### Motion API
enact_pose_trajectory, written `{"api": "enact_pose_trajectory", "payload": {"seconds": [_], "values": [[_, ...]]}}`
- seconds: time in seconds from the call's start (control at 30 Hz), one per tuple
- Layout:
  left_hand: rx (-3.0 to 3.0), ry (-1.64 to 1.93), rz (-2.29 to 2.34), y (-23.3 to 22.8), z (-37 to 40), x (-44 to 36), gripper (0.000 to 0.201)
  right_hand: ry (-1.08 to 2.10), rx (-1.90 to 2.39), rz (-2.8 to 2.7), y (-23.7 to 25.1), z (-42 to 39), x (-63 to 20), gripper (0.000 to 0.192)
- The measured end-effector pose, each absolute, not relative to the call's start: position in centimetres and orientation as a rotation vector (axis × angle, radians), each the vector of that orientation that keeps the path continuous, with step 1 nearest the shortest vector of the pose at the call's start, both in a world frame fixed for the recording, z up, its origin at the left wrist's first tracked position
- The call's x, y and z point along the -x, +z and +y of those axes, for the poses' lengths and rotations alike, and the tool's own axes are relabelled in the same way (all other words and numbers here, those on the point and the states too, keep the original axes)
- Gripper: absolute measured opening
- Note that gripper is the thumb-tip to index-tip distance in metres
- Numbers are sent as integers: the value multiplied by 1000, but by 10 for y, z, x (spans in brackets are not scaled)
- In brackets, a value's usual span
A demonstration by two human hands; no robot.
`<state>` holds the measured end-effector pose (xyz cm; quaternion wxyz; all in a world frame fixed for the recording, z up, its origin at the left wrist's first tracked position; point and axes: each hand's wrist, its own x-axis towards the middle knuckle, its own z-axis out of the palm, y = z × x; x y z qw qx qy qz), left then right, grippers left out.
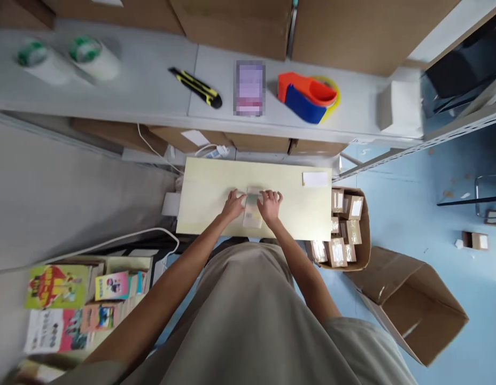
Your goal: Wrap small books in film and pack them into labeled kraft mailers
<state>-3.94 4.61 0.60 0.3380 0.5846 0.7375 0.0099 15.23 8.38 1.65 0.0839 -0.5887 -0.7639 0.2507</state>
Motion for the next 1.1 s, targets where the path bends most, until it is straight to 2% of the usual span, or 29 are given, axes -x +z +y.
{"api": "enact_pose_trajectory", "payload": {"seconds": [0.13,0.37,0.47,0.57,0.87,1.0,1.1], "values": [[-1794,324,1895,55,82,32,60,609,1782,-2101,61,96,-159,34],[-1988,1150,1905,177,165,40,52,273,1588,-2039,193,169,-109,44],[-1929,1298,2016,217,178,72,53,219,1463,-2073,234,196,-71,49],[-1829,1334,2133,242,178,107,54,229,1339,-2113,254,221,-28,48],[-1782,1388,2283,267,150,175,58,293,1262,-2316,261,293,71,43],[-1764,1370,2321,254,130,189,57,305,1374,-2333,249,310,85,42],[-1767,1318,2275,225,116,189,54,296,1417,-2304,237,304,83,42]]}}
